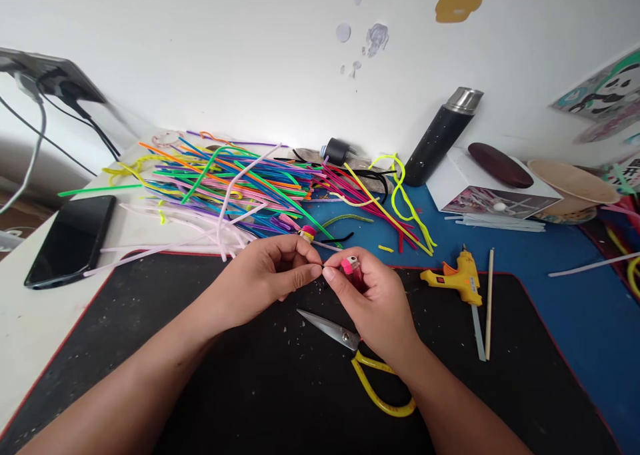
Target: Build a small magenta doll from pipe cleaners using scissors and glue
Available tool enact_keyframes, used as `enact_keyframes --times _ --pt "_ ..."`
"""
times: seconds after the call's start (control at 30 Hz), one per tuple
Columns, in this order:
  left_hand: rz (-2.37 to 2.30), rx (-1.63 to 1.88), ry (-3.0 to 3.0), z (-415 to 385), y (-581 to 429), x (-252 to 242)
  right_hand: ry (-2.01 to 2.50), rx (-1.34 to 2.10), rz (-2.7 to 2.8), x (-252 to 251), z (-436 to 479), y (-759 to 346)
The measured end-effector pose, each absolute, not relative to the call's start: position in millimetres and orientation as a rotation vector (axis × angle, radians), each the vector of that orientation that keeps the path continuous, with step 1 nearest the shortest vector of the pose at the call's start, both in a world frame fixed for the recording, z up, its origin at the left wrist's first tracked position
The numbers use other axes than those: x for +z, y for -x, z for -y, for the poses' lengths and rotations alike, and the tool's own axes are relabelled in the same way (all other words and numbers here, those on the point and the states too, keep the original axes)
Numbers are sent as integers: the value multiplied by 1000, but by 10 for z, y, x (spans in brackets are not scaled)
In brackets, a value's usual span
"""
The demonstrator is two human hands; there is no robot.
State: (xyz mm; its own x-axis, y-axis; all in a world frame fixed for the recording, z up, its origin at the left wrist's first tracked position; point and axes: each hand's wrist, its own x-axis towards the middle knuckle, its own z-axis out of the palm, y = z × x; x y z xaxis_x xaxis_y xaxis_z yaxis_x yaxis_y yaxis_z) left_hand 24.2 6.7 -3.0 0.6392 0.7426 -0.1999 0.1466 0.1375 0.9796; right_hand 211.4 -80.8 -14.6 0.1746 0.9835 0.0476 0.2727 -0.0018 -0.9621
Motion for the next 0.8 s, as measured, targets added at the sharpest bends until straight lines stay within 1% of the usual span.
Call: enact_keyframes --times 0.47,0.8 --pt "-806 498 -1446 -58 -247 -45 1462 931 1296 -171 795 -2121" --pt "-779 557 -1338 -51 -217 -6 1260 1323 947 -194 753 -2158"
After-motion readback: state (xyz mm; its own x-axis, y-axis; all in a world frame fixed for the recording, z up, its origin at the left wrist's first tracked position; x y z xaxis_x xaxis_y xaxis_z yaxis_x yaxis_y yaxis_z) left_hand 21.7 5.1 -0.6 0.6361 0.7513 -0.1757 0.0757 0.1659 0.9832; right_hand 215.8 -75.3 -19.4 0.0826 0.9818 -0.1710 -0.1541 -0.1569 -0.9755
